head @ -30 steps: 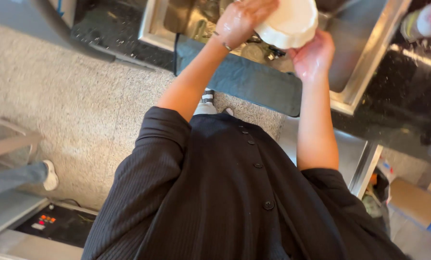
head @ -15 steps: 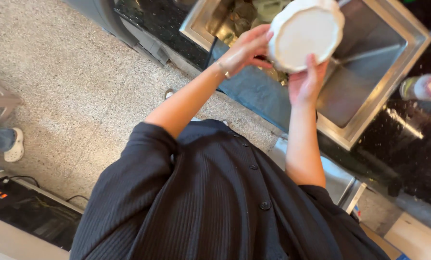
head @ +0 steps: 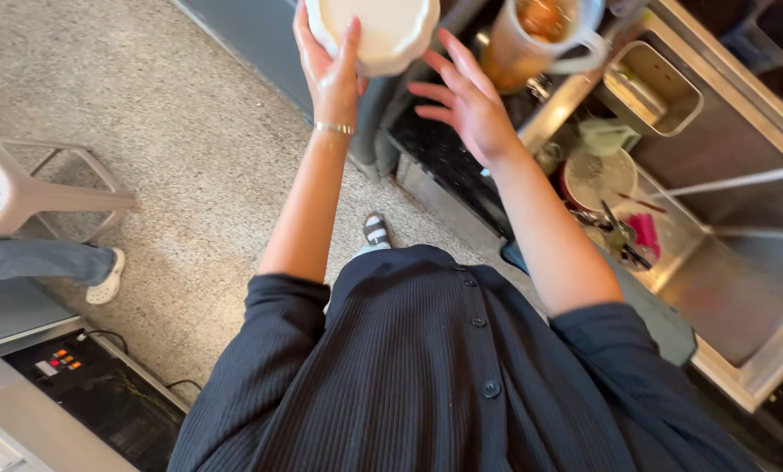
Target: The person washes a plastic container and a white bowl in a kitchen sink using a pink scrubber and running water. They rinse the items thoroughly and place them on a drying rack.
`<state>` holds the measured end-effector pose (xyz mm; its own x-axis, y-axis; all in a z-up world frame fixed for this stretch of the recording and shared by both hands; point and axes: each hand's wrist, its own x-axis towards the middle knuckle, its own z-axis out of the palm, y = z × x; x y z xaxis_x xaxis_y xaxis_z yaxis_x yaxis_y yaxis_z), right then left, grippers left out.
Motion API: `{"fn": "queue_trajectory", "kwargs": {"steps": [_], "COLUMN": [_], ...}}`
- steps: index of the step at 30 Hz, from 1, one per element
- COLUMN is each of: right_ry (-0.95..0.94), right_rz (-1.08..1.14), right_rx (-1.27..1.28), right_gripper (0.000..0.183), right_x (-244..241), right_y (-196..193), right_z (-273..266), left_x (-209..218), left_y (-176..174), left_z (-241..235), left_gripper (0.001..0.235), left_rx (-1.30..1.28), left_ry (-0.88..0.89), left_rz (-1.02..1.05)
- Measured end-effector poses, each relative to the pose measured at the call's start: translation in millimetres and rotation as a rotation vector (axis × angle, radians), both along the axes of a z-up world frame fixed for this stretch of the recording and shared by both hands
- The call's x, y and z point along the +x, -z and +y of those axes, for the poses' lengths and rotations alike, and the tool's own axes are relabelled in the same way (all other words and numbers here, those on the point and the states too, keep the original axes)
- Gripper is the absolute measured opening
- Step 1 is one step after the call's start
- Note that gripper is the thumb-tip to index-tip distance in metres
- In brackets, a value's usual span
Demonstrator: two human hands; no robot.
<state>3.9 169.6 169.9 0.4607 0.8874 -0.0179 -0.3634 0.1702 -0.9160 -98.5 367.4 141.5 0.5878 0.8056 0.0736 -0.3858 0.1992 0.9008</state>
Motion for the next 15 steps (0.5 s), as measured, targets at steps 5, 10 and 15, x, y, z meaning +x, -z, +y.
{"fn": "queue_trajectory", "kwargs": {"steps": [5,10,15], "right_ry": [0.047,0.149,0.228], "right_rz": [0.119,0.237,0.245], "right_rx": [0.068,-0.016,-0.076], "right_gripper": [0.082,0.068,0.059], "right_x": [27.0,41.9,70.1], "right_y": [15.6,15.0,35.6], "right_z": [137.7,198.1,232.7], "left_x": [41.0,82.8,78.0], "left_y": [-0.2,79.3,21.0], "left_z": [101.2,185.2,188.0], "left_gripper": [0.079,0.08,0.092], "left_rx": [-0.03,0.292,0.632], "left_ry": [-0.132,-0.186,-0.163], "left_rz": [0.06,0.267,0.717]}}
